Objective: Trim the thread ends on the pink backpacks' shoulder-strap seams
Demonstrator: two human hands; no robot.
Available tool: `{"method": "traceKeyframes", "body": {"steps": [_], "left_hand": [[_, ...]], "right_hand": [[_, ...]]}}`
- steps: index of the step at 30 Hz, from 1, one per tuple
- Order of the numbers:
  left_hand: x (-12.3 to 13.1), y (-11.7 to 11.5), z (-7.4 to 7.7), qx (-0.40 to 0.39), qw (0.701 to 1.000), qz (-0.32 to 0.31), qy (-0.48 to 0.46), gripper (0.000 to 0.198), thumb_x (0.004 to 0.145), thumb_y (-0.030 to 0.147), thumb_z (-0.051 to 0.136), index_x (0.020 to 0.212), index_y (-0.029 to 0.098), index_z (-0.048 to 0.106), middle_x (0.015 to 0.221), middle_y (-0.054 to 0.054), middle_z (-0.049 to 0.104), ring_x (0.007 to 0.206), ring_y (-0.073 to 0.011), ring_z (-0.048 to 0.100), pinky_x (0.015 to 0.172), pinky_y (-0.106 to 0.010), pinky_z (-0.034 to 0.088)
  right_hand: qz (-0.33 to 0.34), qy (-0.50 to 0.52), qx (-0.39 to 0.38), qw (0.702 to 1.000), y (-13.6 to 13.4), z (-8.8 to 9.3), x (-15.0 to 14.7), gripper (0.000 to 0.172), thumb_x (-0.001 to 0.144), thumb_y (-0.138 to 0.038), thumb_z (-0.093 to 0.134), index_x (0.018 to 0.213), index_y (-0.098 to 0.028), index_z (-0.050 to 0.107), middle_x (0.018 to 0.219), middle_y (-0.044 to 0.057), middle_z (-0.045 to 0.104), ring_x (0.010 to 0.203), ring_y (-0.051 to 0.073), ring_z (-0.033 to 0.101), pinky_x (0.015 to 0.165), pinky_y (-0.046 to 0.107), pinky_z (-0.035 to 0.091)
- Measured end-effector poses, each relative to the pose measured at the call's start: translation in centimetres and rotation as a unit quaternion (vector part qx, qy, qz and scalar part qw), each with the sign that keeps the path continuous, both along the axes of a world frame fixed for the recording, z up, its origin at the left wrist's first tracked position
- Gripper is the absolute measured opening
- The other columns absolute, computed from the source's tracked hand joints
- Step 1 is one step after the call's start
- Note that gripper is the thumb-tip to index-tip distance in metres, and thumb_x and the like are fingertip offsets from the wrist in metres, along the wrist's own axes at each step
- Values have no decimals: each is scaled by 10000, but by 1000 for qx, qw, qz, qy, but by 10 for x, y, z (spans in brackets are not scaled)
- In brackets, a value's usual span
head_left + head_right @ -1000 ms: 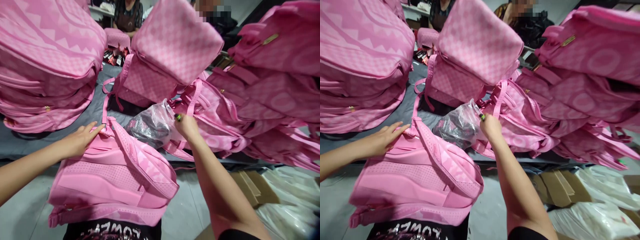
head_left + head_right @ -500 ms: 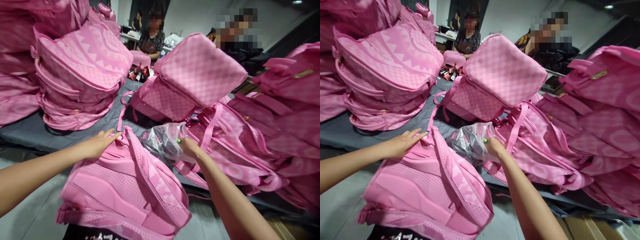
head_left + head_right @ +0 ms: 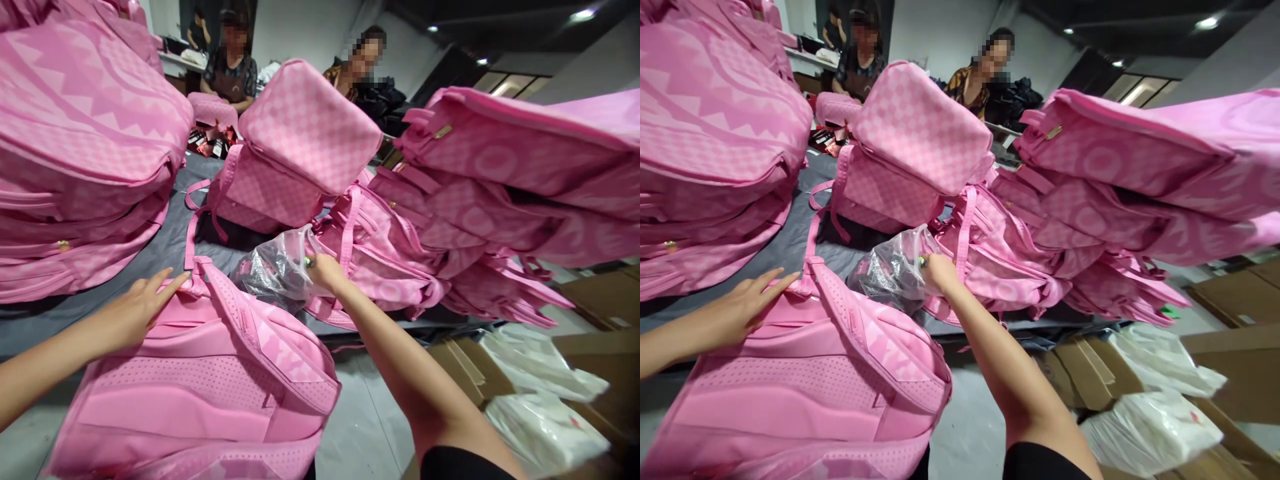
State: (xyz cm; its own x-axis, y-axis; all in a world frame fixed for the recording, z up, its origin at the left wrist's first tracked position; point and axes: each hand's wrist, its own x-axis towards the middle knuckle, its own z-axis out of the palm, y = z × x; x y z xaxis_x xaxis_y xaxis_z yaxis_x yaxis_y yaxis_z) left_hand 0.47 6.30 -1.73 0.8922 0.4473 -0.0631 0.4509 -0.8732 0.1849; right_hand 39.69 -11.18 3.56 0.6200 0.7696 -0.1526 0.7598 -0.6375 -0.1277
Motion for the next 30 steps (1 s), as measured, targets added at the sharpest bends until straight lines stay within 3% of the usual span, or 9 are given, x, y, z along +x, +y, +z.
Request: {"method": "traceKeyframes", "body": {"steps": [7, 12, 15, 18, 20, 23, 25, 27, 30], "left_hand": [[-5, 11, -19, 25, 999, -7, -42, 836, 865, 77, 412, 1635, 324, 201, 1656, -88, 337, 1295, -375, 580, 1045, -499, 525], [-8, 21, -22, 21, 1000, -6, 1, 877, 836, 94, 461, 1638, 313, 180, 1668, -107, 302, 1400, -350, 508, 1110, -478, 491], [-2, 16, -2, -16, 1000, 10, 5, 818, 852, 215, 541, 1621, 249, 267, 1694, -156, 211, 1501, -384, 372, 1170, -536, 420], [20, -12, 41, -45, 989, 26, -142, 690, 930, 450, 555, 1557, 207, 401, 1670, -163, 281, 1527, -361, 328, 1223, -569, 330], [42, -40, 73, -95, 963, 28, -250, 597, 948, 505, 554, 1464, 207, 514, 1546, -130, 499, 1420, -289, 491, 1201, -479, 392], [76, -78, 104, -237, 910, 13, -339, 521, 894, 462, 644, 1333, 182, 618, 1299, -103, 694, 1108, -218, 688, 933, -324, 563], [90, -93, 110, -307, 874, 7, -377, 291, 860, 386, 680, 1041, 162, 714, 969, -54, 763, 822, -155, 705, 691, -224, 537], [94, -101, 108, -353, 837, 28, -416, 188, 863, 338, 674, 808, 158, 671, 697, 0, 690, 620, -105, 634, 566, -184, 466], [85, -104, 99, -400, 784, 75, -468, 201, 868, 339, 691, 797, 160, 633, 639, 24, 645, 565, -94, 623, 542, -179, 464]], "right_hand": [[-72, 52, 157, 984, -6, -1, 6, 161, 825, -193, 559, 880, -181, 710, 822, 34, 735, 841, 183, 669, 667, 217, 417], [-133, 66, 295, 944, -20, 17, 21, 106, 812, -277, 538, 759, -198, 584, 678, 10, 624, 684, 168, 584, 606, 241, 398], [-139, 64, 379, 913, -37, 36, 14, 151, 835, -333, 495, 732, -223, 490, 665, 5, 570, 667, 161, 540, 623, 260, 401], [-97, 118, 425, 892, -50, 50, -17, 226, 822, -425, 527, 726, -237, 444, 617, -25, 519, 593, 140, 501, 596, 261, 411], [-36, 192, 444, 874, -55, 56, -48, 268, 802, -464, 580, 727, -235, 464, 578, -44, 497, 537, 125, 466, 556, 259, 400], [83, 260, 450, 850, -59, 63, -94, 243, 795, -402, 650, 690, -217, 532, 561, -45, 507, 521, 116, 460, 526, 253, 378], [135, 271, 447, 842, -62, 65, -116, 189, 801, -340, 675, 691, -207, 600, 588, -33, 558, 539, 117, 500, 528, 249, 394], [137, 304, 460, 823, -63, 63, -128, 123, 805, -327, 708, 793, -207, 687, 687, -9, 663, 589, 131, 579, 563, 256, 459], [108, 375, 462, 796, -62, 56, -136, 239, 806, -386, 760, 975, -218, 737, 885, 38, 765, 695, 166, 681, 643, 299, 556]]}}
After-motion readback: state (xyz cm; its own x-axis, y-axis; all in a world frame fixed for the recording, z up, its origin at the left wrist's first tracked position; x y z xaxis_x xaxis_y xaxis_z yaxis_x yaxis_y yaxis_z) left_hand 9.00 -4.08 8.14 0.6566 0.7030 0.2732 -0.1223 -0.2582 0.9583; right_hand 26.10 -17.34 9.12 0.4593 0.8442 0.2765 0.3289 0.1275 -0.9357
